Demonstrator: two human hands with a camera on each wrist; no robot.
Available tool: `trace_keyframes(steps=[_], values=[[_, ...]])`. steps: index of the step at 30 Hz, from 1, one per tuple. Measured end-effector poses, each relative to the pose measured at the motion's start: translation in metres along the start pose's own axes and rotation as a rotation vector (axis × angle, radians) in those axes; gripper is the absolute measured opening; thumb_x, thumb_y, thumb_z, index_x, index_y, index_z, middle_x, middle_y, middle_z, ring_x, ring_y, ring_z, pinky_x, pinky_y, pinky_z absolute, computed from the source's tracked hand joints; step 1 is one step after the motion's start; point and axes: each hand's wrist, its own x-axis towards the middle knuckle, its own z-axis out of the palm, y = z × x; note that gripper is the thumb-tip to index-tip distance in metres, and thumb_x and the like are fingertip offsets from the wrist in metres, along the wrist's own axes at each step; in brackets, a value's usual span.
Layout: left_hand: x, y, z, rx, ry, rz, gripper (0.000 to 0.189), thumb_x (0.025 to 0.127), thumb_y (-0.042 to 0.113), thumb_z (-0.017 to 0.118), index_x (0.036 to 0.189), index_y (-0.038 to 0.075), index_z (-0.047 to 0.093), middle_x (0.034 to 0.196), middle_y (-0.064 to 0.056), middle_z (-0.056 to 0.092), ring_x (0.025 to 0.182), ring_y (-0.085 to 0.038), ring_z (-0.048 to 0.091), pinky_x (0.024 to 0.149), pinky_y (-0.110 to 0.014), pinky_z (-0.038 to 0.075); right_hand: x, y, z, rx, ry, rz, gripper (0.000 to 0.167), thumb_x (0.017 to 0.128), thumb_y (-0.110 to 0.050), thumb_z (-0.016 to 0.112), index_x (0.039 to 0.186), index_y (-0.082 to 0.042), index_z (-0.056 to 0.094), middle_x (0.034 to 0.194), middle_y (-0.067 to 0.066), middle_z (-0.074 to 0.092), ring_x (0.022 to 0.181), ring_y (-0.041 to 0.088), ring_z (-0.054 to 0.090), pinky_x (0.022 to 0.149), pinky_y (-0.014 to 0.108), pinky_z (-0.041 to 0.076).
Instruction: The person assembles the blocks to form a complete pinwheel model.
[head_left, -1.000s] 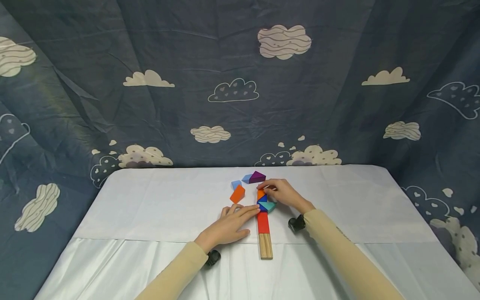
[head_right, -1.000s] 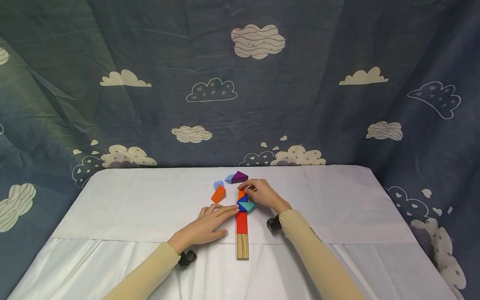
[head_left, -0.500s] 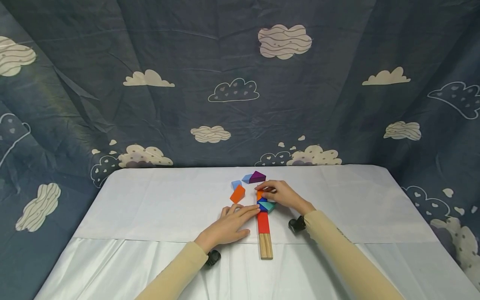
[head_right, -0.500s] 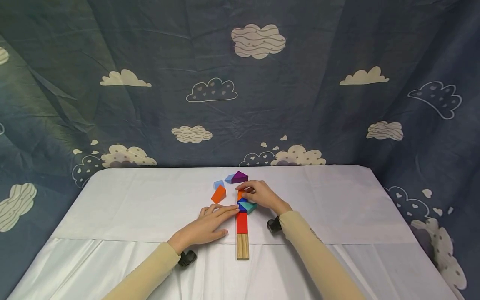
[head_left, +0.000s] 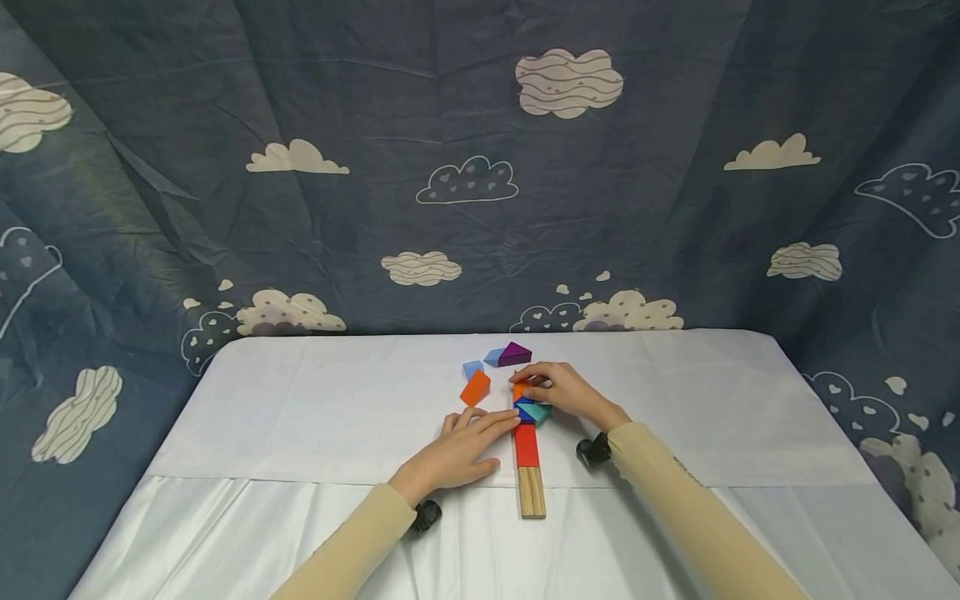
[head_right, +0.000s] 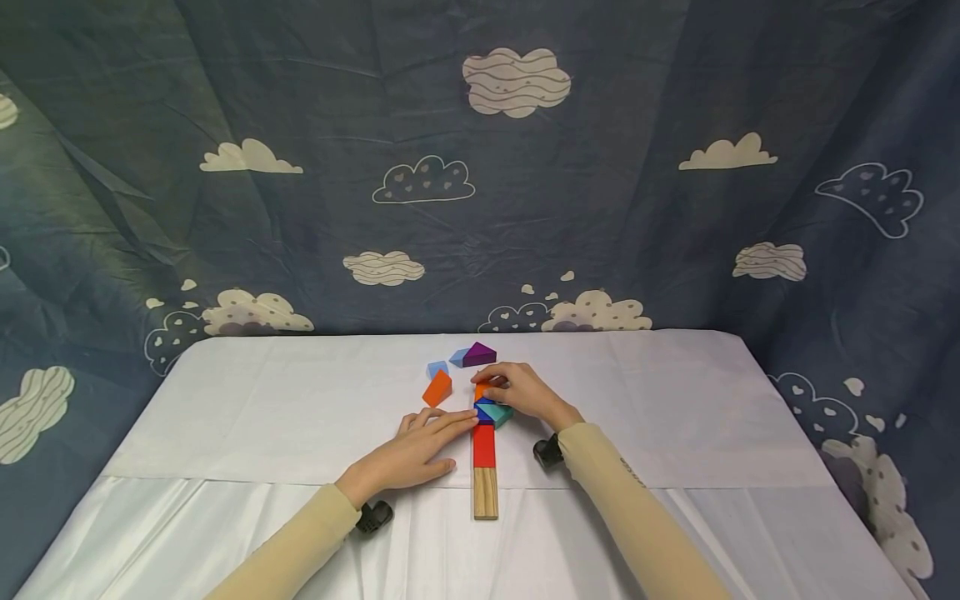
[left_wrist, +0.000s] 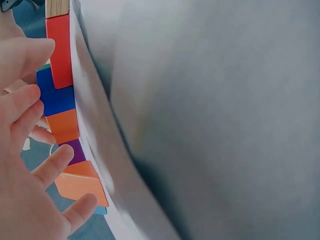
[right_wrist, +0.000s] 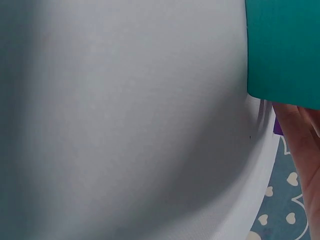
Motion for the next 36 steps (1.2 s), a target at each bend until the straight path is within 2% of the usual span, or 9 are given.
trace_keyframes(steps=[13,22,30,36], values=[[0.0011,0.0011,0.0004,-0.001,-0.016,-0.011,0.063,0.096,0.029,0.058,0.152,0.022,0.030,0.156,0.010,0.021,0.131,-0.020,0.029,0.101,-0.046,0.025,-0.0004,-0.0010,0.0010,0.007,-0.005,0.004,0.027,0.091,-0.006,0.064,0.117,-0.007,0.068,0.116,0.009,0.064,0.101,0.027,0.058,0.092,0.044,0.046],[0.0005,0.0021,-0.0024,0.002,-0.010,0.002,0.062,0.096,0.029,0.057,0.151,0.020,0.032,0.156,0.008,0.023,0.131,-0.020,0.029,0.101,-0.044,0.026,0.0002,-0.0005,0.0007,0.001,-0.002,0.019,0.027,0.091,-0.006,0.065,0.118,-0.009,0.068,0.116,0.007,0.065,0.100,0.026,0.058,0.091,0.042,0.046],[-0.0008,-0.0005,-0.0017,0.009,0.000,0.015,0.062,0.096,0.030,0.057,0.152,0.020,0.030,0.156,0.008,0.022,0.131,-0.021,0.029,0.099,-0.044,0.027,-0.0020,-0.0001,-0.0010,0.014,-0.008,0.032,0.029,0.093,-0.011,0.063,0.122,-0.010,0.066,0.121,0.008,0.063,0.106,0.028,0.058,0.093,0.044,0.045],[-0.0009,-0.0047,-0.0063,-0.005,0.045,0.016,0.061,0.096,0.028,0.058,0.151,0.019,0.033,0.154,0.004,0.027,0.133,-0.022,0.029,0.100,-0.047,0.027,-0.0077,-0.0010,-0.0067,0.018,0.031,-0.012,0.029,0.094,-0.011,0.061,0.122,-0.007,0.065,0.120,0.010,0.063,0.104,0.029,0.060,0.090,0.045,0.047]])
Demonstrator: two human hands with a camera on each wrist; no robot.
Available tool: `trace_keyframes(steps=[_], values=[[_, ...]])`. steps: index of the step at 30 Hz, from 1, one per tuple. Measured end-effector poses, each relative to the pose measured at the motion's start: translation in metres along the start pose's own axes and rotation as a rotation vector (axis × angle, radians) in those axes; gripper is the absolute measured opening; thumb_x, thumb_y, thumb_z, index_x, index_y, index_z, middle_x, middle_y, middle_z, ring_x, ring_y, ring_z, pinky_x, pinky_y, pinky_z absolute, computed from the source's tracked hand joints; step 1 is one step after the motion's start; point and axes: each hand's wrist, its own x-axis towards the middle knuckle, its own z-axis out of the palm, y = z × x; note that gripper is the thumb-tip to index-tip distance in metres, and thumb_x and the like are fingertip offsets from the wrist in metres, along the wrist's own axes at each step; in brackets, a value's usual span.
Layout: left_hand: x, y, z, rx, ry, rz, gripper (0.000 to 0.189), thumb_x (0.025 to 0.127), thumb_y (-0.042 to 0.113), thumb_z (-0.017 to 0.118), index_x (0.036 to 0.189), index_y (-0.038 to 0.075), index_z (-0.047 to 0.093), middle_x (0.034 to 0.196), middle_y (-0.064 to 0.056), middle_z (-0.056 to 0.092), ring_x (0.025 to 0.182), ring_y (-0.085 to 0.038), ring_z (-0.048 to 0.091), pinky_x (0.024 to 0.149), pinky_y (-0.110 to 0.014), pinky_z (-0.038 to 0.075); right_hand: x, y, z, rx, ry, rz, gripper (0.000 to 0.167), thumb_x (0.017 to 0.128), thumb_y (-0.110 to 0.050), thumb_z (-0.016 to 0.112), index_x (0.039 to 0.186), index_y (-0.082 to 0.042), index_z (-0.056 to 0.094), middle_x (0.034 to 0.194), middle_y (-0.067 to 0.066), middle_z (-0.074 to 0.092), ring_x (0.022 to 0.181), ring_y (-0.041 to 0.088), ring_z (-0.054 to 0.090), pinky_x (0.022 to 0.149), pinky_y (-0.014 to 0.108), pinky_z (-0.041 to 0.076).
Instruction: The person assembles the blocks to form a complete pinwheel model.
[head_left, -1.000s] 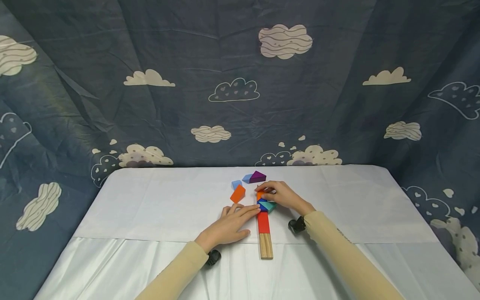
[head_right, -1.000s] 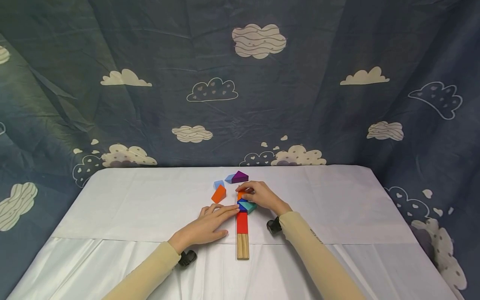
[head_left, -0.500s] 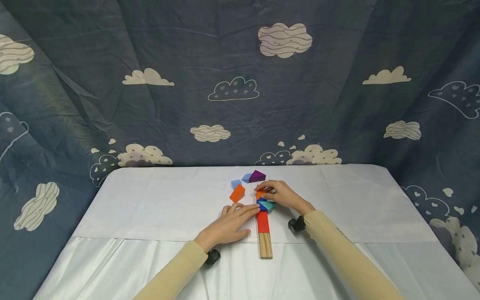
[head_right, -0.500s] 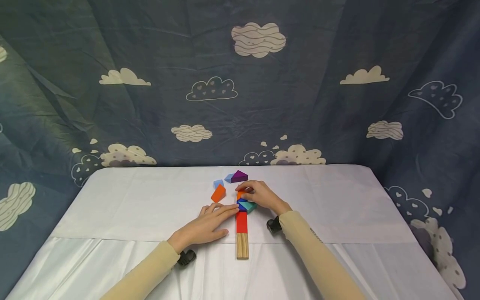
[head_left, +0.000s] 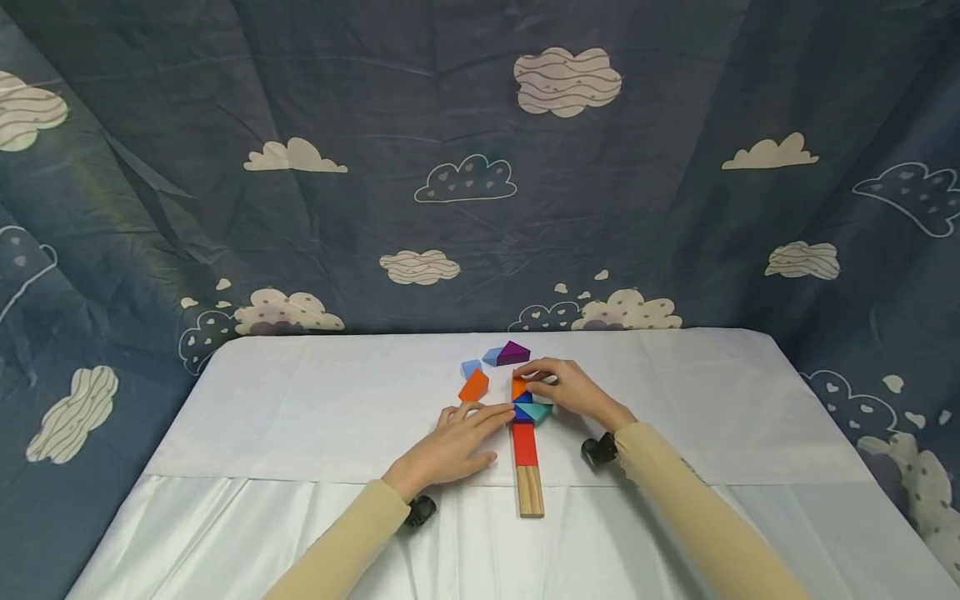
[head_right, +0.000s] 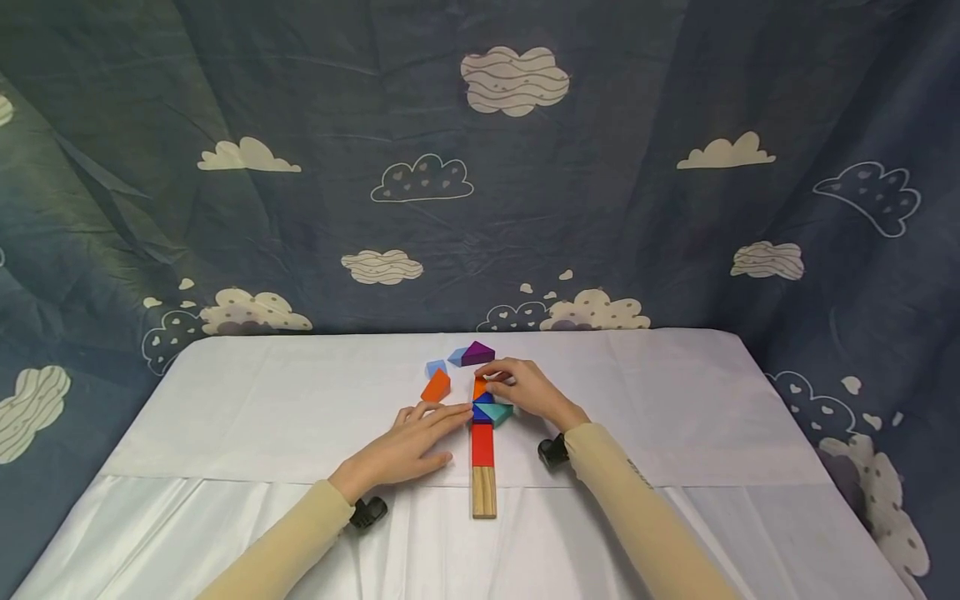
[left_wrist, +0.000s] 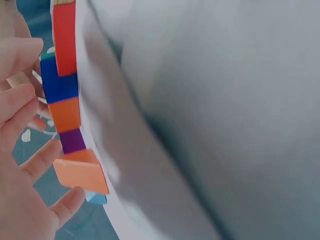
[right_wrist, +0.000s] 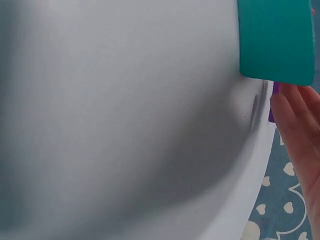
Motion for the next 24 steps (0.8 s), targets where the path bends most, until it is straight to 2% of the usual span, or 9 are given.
trace_keyframes(steps=[6,12,18,24], values=[[0.002,-0.011,-0.007,0.025,0.055,-0.041,0.059,0.095,0.026,0.060,0.148,0.018,0.037,0.154,0.001,0.028,0.135,-0.024,0.027,0.102,-0.050,0.025,-0.008,-0.002,-0.002,0.028,0.066,-0.006,0.027,0.093,-0.009,0.062,0.119,-0.005,0.065,0.122,0.012,0.060,0.109,0.031,0.057,0.090,0.045,0.047],[0.007,-0.023,-0.013,0.071,0.089,-0.070,0.059,0.094,0.025,0.062,0.147,0.015,0.039,0.156,-0.003,0.024,0.137,-0.030,0.024,0.105,-0.055,0.022,-0.016,-0.006,0.001,0.010,0.102,-0.011,0.028,0.091,-0.008,0.063,0.119,-0.007,0.066,0.128,0.012,0.056,0.121,0.033,0.049,0.097,0.051,0.041],[0.014,-0.030,-0.016,0.073,0.088,-0.074,0.060,0.094,0.024,0.062,0.148,0.013,0.038,0.156,-0.005,0.023,0.139,-0.035,0.021,0.106,-0.060,0.017,-0.024,-0.010,0.006,-0.039,0.065,-0.079,0.030,0.089,-0.012,0.067,0.120,-0.008,0.066,0.134,0.011,0.054,0.126,0.034,0.044,0.102,0.058,0.030],[0.018,-0.034,-0.016,0.019,0.096,-0.045,0.057,0.094,0.022,0.061,0.146,0.009,0.039,0.154,-0.009,0.027,0.138,-0.033,0.028,0.106,-0.059,0.021,-0.030,-0.012,0.012,-0.077,0.006,-0.104,0.036,0.089,-0.015,0.068,0.124,-0.008,0.064,0.139,0.014,0.048,0.130,0.035,0.039,0.103,0.057,0.030]])
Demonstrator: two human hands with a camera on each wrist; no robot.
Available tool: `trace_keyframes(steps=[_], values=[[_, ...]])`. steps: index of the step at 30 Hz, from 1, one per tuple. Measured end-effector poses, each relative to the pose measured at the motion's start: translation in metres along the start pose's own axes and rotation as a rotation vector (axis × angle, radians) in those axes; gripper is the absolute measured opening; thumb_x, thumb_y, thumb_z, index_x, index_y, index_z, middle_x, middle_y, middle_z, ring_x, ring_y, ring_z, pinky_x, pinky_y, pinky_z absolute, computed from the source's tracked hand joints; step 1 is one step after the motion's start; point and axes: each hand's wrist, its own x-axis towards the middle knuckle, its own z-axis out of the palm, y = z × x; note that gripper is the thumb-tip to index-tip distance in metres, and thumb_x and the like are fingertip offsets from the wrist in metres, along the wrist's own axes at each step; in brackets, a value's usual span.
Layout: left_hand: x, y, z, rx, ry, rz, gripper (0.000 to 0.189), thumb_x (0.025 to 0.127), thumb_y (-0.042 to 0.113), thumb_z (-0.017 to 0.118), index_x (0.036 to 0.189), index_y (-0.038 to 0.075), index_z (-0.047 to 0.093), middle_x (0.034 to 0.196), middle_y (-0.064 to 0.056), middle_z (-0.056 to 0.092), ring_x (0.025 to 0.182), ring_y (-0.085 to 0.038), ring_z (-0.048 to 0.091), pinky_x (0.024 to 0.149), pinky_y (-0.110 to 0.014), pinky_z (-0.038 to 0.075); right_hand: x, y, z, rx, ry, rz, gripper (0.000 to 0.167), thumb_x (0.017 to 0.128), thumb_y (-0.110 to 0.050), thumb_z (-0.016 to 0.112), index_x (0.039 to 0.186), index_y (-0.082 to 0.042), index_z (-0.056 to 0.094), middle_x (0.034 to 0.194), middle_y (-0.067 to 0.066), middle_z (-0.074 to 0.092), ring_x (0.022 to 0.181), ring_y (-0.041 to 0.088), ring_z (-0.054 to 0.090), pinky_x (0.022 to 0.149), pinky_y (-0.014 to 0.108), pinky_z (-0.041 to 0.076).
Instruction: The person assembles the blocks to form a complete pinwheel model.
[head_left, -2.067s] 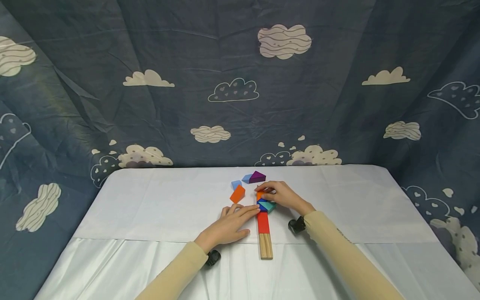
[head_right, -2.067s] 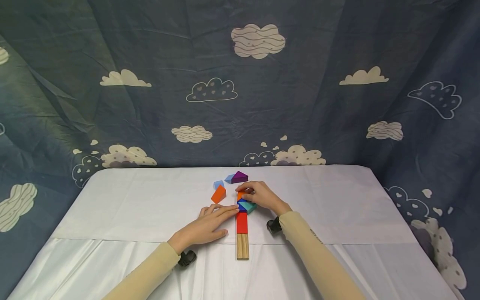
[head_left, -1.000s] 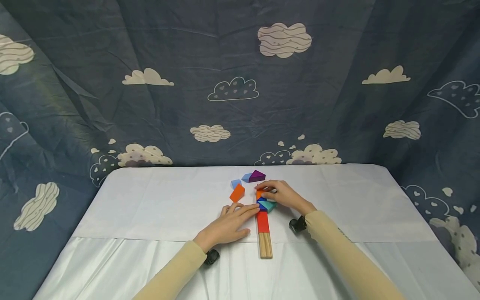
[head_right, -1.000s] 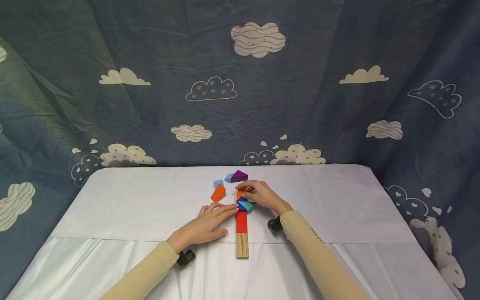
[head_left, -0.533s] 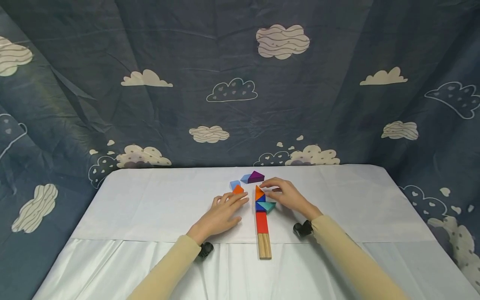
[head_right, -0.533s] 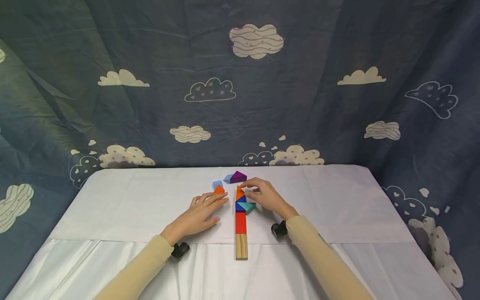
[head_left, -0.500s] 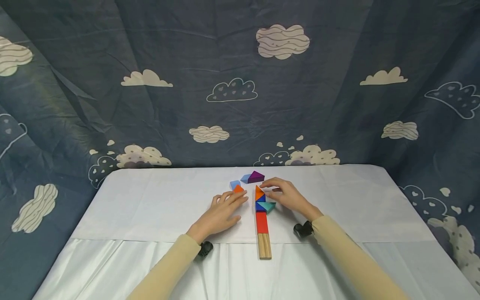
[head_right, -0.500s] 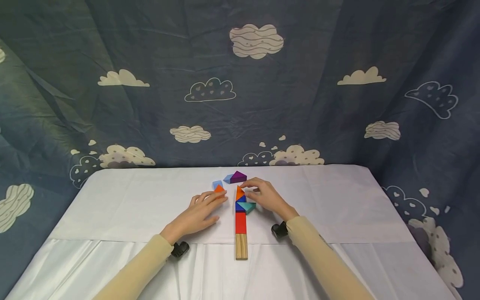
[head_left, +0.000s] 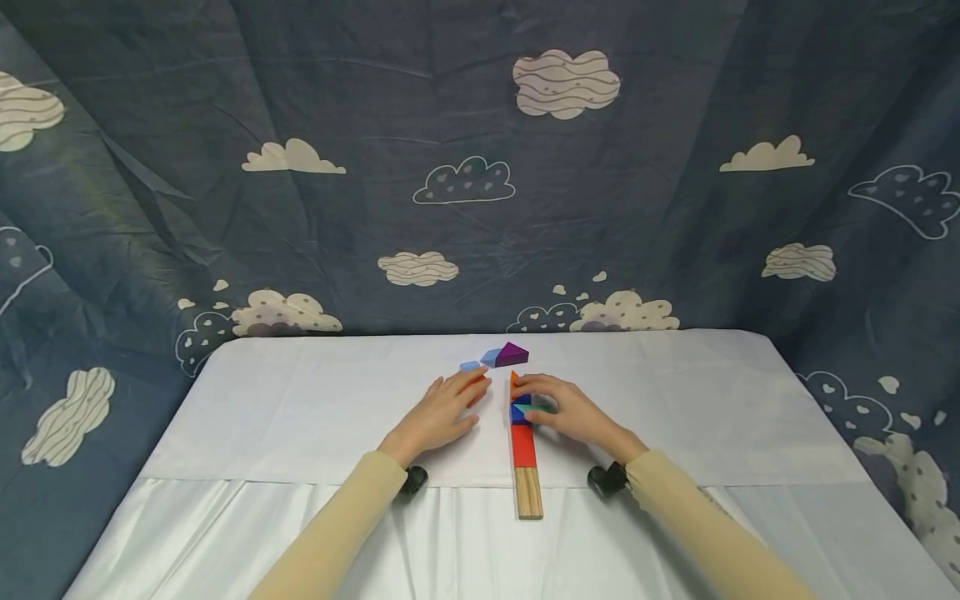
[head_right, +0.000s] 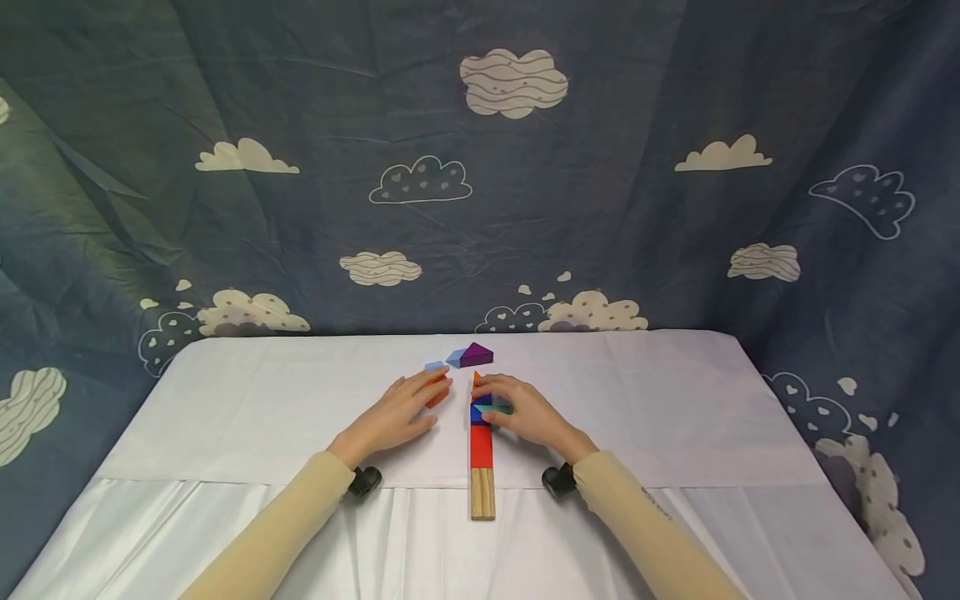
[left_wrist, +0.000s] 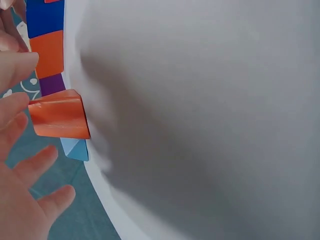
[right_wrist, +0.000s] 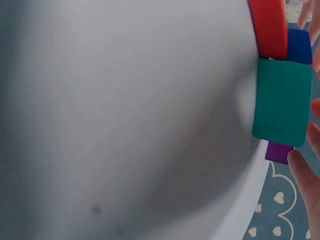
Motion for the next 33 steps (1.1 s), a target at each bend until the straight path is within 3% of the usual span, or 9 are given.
trace_keyframes(steps=[6,16,27,33], values=[[0.004,-0.002,0.002,-0.016,-0.029,0.001,0.055,0.095,0.021,0.060,0.145,0.009,0.041,0.154,-0.005,0.027,0.138,-0.023,0.029,0.107,-0.054,0.024,-0.004,0.000,0.005,0.005,-0.011,-0.001,0.037,0.089,-0.011,0.067,0.126,-0.006,0.063,0.141,0.013,0.047,0.132,0.035,0.037,0.103,0.053,0.033],[0.006,-0.004,0.004,-0.023,0.003,0.013,0.046,0.095,0.017,0.060,0.138,0.004,0.050,0.150,-0.009,0.034,0.132,-0.028,0.039,0.107,-0.041,0.030,-0.004,0.002,0.009,-0.008,0.005,-0.025,0.034,0.089,-0.008,0.068,0.123,-0.007,0.065,0.140,0.011,0.048,0.132,0.033,0.039,0.103,0.050,0.034],[-0.010,-0.022,-0.008,-0.080,0.086,-0.079,0.042,0.093,0.014,0.063,0.134,0.005,0.055,0.145,-0.010,0.039,0.121,-0.030,0.048,0.101,-0.044,0.038,-0.003,0.005,0.010,0.003,0.018,-0.029,0.033,0.088,-0.009,0.069,0.121,-0.008,0.066,0.139,0.010,0.050,0.132,0.033,0.039,0.103,0.049,0.034],[-0.013,-0.028,-0.012,-0.093,0.099,-0.074,0.043,0.093,0.012,0.062,0.135,0.007,0.055,0.146,-0.011,0.039,0.120,-0.032,0.047,0.101,-0.046,0.037,-0.004,0.005,0.009,0.002,0.022,-0.034,0.033,0.088,-0.009,0.068,0.121,-0.008,0.066,0.139,0.010,0.050,0.132,0.033,0.039,0.103,0.049,0.034]])
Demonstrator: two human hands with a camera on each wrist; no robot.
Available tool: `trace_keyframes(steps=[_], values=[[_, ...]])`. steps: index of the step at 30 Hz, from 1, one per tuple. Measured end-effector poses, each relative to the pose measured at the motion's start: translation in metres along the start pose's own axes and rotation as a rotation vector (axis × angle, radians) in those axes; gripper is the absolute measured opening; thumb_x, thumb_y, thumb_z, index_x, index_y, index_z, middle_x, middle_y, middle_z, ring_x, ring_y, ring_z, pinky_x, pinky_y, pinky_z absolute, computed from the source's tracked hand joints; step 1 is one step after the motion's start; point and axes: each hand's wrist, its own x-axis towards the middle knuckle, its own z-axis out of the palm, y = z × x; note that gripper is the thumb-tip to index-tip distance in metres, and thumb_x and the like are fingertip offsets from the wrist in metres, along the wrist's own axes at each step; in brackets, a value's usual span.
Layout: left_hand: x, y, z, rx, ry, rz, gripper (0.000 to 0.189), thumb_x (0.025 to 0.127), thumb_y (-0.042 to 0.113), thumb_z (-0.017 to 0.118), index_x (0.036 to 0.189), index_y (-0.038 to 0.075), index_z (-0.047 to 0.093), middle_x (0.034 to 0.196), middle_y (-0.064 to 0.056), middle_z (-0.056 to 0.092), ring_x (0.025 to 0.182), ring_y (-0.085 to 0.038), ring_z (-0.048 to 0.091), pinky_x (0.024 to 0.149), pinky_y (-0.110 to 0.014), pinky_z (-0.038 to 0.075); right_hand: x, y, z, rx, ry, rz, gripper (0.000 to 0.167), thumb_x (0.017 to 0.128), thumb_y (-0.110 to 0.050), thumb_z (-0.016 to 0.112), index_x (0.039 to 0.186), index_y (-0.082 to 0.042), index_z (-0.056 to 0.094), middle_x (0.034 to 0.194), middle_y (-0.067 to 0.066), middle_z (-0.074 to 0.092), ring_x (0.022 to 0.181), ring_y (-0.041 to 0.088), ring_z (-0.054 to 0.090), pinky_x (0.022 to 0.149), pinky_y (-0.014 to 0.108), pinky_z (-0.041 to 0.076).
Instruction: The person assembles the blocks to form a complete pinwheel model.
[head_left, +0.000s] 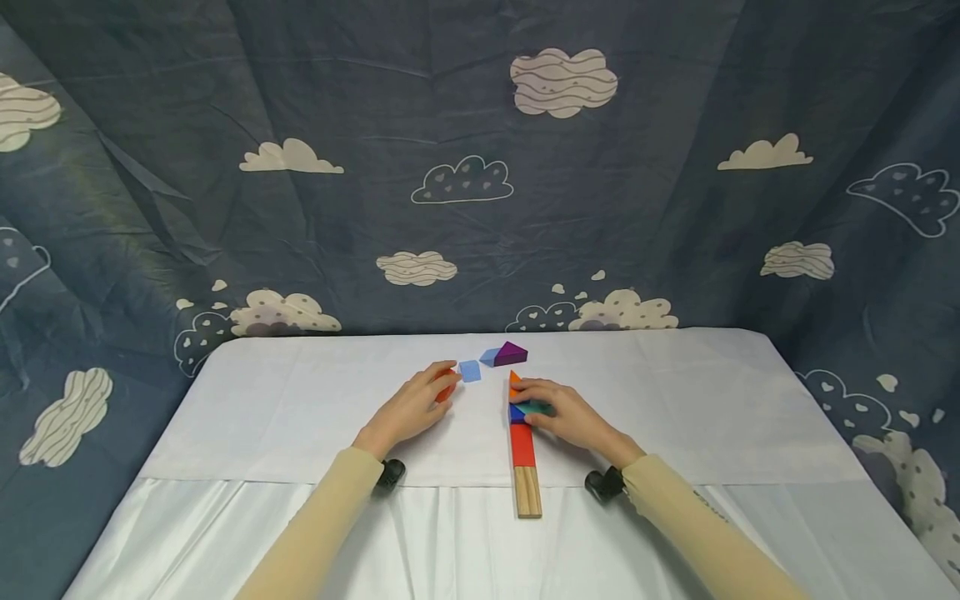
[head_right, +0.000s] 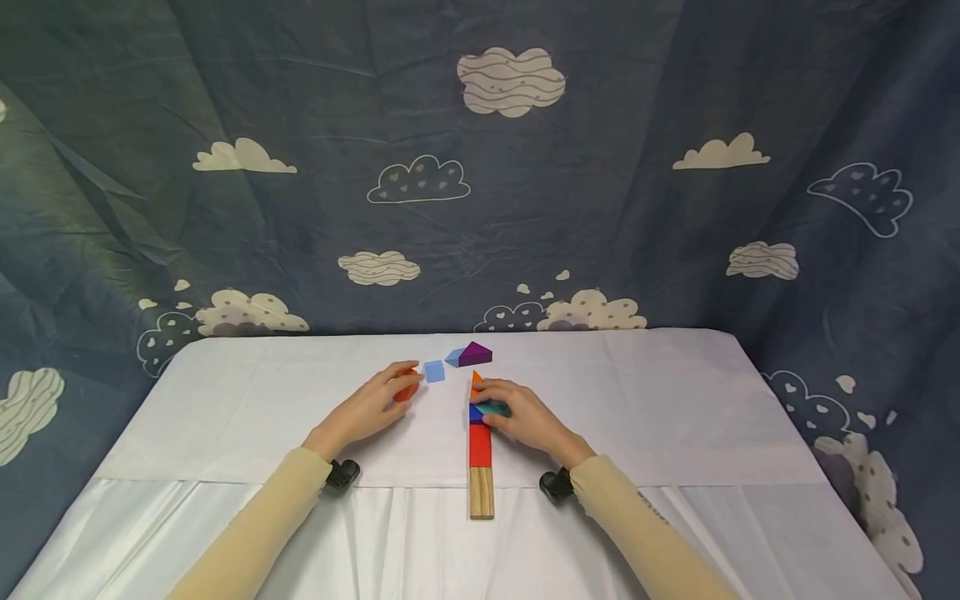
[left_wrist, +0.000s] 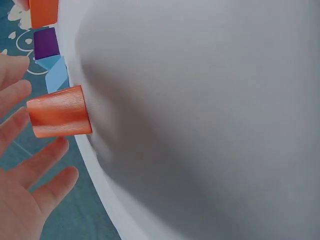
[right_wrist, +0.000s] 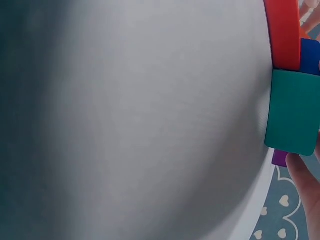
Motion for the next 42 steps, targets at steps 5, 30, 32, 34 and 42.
trace_keyframes(steps=[5,30,32,34,42], values=[[0.008,0.003,0.000,0.033,-0.006,0.028,0.043,0.095,0.013,0.060,0.137,0.010,0.053,0.149,-0.010,0.036,0.131,-0.034,0.035,0.107,-0.050,0.027,0.001,0.000,-0.001,0.004,0.000,0.001,0.032,0.089,-0.009,0.068,0.121,-0.008,0.066,0.139,0.010,0.050,0.132,0.032,0.039,0.104,0.050,0.033],[0.079,0.008,0.014,0.115,-0.112,-0.077,0.046,0.097,0.019,0.054,0.142,0.016,0.047,0.140,-0.002,0.050,0.132,-0.023,0.038,0.105,-0.048,0.027,0.000,-0.001,-0.001,0.012,0.000,-0.002,0.032,0.089,-0.009,0.068,0.121,-0.007,0.066,0.139,0.011,0.050,0.132,0.032,0.039,0.104,0.051,0.031],[0.083,0.007,0.014,0.109,-0.112,-0.084,0.047,0.096,0.019,0.055,0.142,0.016,0.048,0.139,-0.002,0.051,0.131,-0.022,0.039,0.104,-0.048,0.028,0.000,-0.001,-0.001,0.010,0.000,0.001,0.032,0.088,-0.009,0.068,0.121,-0.008,0.066,0.139,0.011,0.050,0.132,0.032,0.039,0.104,0.051,0.031],[0.086,0.007,0.014,0.105,-0.115,-0.089,0.047,0.095,0.019,0.056,0.142,0.017,0.048,0.138,-0.002,0.051,0.130,-0.022,0.040,0.104,-0.047,0.029,0.000,-0.001,-0.001,0.004,0.001,0.000,0.032,0.088,-0.009,0.068,0.121,-0.008,0.066,0.139,0.011,0.050,0.132,0.032,0.039,0.104,0.051,0.031],[0.094,0.006,0.018,0.099,-0.140,-0.125,0.049,0.094,0.018,0.057,0.142,0.020,0.048,0.140,0.001,0.050,0.131,-0.023,0.038,0.101,-0.047,0.029,0.001,0.000,-0.001,0.001,-0.003,0.002,0.033,0.088,-0.010,0.068,0.121,-0.008,0.066,0.140,0.011,0.050,0.132,0.032,0.039,0.105,0.050,0.031]])
